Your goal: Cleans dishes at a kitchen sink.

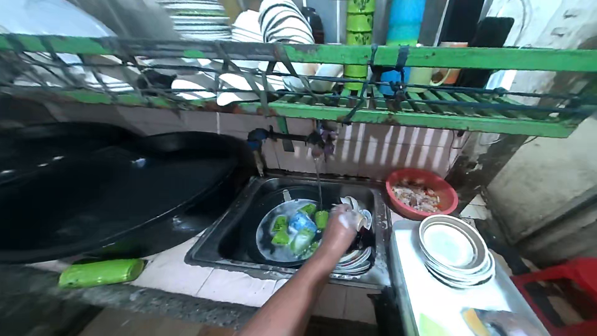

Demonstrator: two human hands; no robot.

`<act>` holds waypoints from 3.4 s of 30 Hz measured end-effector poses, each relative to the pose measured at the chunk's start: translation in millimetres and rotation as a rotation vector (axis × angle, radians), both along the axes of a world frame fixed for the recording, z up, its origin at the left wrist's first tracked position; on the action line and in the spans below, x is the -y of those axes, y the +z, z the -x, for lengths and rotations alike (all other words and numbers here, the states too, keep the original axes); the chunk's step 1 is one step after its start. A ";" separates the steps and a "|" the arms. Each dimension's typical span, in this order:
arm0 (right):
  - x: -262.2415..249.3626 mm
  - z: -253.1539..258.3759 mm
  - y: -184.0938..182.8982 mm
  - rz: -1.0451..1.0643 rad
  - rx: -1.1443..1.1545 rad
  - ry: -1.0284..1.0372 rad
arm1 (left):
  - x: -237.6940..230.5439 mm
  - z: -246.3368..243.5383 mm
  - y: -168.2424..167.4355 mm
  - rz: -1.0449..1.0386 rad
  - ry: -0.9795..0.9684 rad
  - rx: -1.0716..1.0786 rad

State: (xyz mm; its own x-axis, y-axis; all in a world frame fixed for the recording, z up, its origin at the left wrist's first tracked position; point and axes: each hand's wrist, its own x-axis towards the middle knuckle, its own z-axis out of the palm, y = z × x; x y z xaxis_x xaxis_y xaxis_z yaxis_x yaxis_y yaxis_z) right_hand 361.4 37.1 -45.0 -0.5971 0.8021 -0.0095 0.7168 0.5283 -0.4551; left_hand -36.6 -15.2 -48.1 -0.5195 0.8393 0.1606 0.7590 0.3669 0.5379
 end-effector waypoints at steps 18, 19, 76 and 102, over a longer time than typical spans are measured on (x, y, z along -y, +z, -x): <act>-4.8 -13.2 3.3 0.504 -0.425 -0.493 | -24.8 -173.6 20.6 -0.043 -1.087 0.577; 2.9 -10.7 15.5 0.560 -0.540 -0.573 | -25.6 -170.9 26.6 -0.146 -0.903 0.737; 0.6 37.3 81.2 0.082 -0.395 -0.374 | -17.9 -215.2 73.8 0.119 -0.685 0.137; -1.1 39.2 -8.1 0.279 0.528 -0.005 | 21.9 -200.5 56.1 0.642 -0.835 0.045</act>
State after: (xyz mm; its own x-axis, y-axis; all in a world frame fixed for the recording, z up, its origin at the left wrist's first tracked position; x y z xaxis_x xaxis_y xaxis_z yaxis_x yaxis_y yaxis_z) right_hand 322.3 38.2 -53.1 -0.4505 0.7293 -0.5150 0.8860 0.4360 -0.1576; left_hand 163.9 -37.1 8.1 0.2680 0.8538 -0.4462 0.8863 -0.0370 0.4616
